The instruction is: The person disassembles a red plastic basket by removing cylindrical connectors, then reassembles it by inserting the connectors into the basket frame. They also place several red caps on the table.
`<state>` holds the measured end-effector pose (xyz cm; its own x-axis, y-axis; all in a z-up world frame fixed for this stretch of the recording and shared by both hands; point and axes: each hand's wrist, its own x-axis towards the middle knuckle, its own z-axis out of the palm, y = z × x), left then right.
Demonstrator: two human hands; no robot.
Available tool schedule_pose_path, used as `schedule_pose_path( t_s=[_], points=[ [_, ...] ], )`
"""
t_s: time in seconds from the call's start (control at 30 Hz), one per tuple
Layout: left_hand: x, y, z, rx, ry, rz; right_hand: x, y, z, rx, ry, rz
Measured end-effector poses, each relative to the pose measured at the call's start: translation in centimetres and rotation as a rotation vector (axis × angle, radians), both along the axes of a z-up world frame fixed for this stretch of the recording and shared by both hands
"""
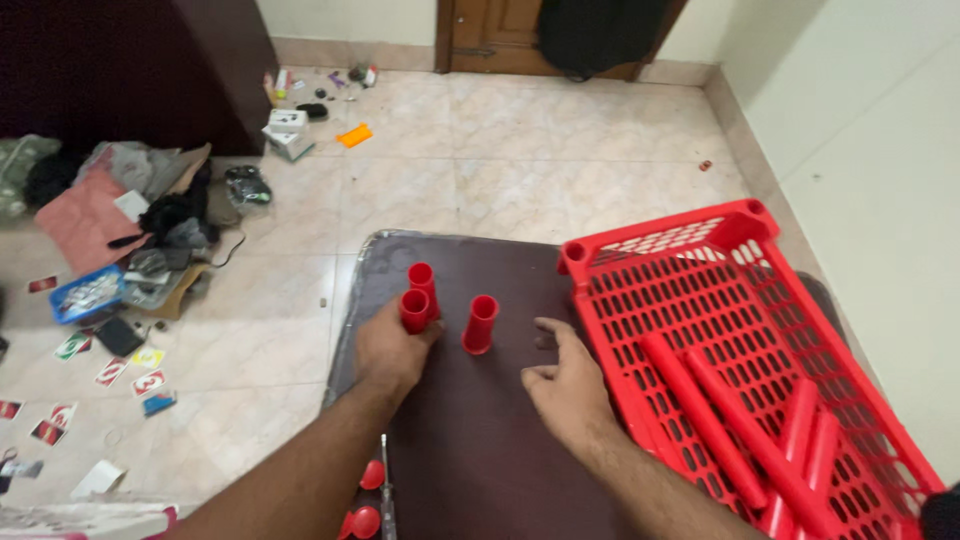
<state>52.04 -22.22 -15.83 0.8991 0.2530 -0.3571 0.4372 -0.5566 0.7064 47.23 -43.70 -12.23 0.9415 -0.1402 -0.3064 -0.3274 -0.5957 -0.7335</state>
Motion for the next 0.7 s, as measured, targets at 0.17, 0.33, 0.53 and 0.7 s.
schedule_pose_path(
  t_s=[0.17, 0.33, 0.53, 0.7],
  points=[
    [-0.1, -0.2, -0.4, 0.049, -0.002, -0.008, -2.1, -2.1, 0.2, 0.055, 0.051, -0.041],
    [-0.2, 0.2, -0.7, 0.059, 0.006, -0.026, -4.0, -3.7, 0.2, 0.079, 0.032, -0.056],
    [-0.4, 0.7, -0.9, 0.06, 0.002, -0.033, -6.4, -5.5, 1.0, 0.045, -0.058, -0.175],
    [-1.0, 1.0, 0.1, 0.061, -0.019, 0.065, -7.8, -8.4, 1.7, 0.184, -0.238, -0.348]
  ],
)
